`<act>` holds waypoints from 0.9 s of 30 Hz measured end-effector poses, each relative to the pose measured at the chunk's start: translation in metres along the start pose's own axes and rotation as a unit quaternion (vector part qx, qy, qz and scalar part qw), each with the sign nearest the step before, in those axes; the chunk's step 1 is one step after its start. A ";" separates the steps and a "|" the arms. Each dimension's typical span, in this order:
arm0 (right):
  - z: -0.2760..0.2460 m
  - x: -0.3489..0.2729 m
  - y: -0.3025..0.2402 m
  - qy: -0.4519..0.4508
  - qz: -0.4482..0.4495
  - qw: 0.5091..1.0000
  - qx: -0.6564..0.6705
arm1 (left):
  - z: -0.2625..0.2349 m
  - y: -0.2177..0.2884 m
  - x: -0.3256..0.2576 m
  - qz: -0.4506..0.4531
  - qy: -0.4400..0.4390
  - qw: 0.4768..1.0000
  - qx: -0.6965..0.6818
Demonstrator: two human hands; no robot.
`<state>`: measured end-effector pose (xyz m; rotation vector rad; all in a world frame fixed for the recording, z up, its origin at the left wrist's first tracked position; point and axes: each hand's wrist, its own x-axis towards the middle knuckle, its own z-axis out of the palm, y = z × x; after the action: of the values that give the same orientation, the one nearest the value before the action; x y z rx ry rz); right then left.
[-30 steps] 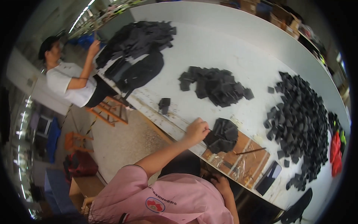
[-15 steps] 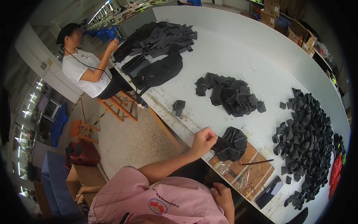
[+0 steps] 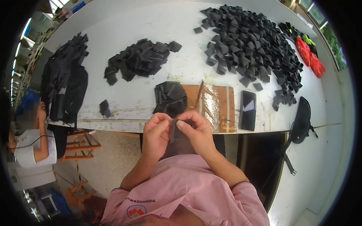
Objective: Assembling small black foam pieces onto a thin wooden or metal rod at a workbench.
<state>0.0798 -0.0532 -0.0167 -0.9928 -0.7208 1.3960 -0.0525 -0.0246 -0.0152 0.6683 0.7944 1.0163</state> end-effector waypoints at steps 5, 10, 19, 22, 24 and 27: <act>-0.015 0.004 0.001 -0.055 0.121 0.973 0.189 | -0.011 -0.005 0.003 -0.104 -0.121 0.982 -0.099; -0.017 0.004 0.001 -0.070 0.127 0.973 0.179 | -0.014 -0.003 0.008 -0.135 -0.132 0.979 -0.073; -0.023 0.012 0.009 -0.054 0.149 0.974 0.163 | -0.012 -0.010 0.011 -0.128 -0.104 0.986 -0.016; -0.024 0.016 0.013 -0.031 0.105 0.989 0.096 | -0.011 -0.012 0.014 -0.093 -0.083 0.991 0.045; -0.022 0.018 0.013 -0.032 0.070 0.996 0.039 | -0.011 -0.014 0.015 -0.065 -0.063 0.993 0.080; -0.011 0.023 0.013 0.081 -0.226 0.851 -0.467 | -0.020 -0.023 0.016 0.054 0.024 0.969 0.241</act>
<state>0.0857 -0.0329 -0.0366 -1.5249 -1.4552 0.4827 -0.0533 -0.0165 -0.0484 1.1167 1.0705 0.9451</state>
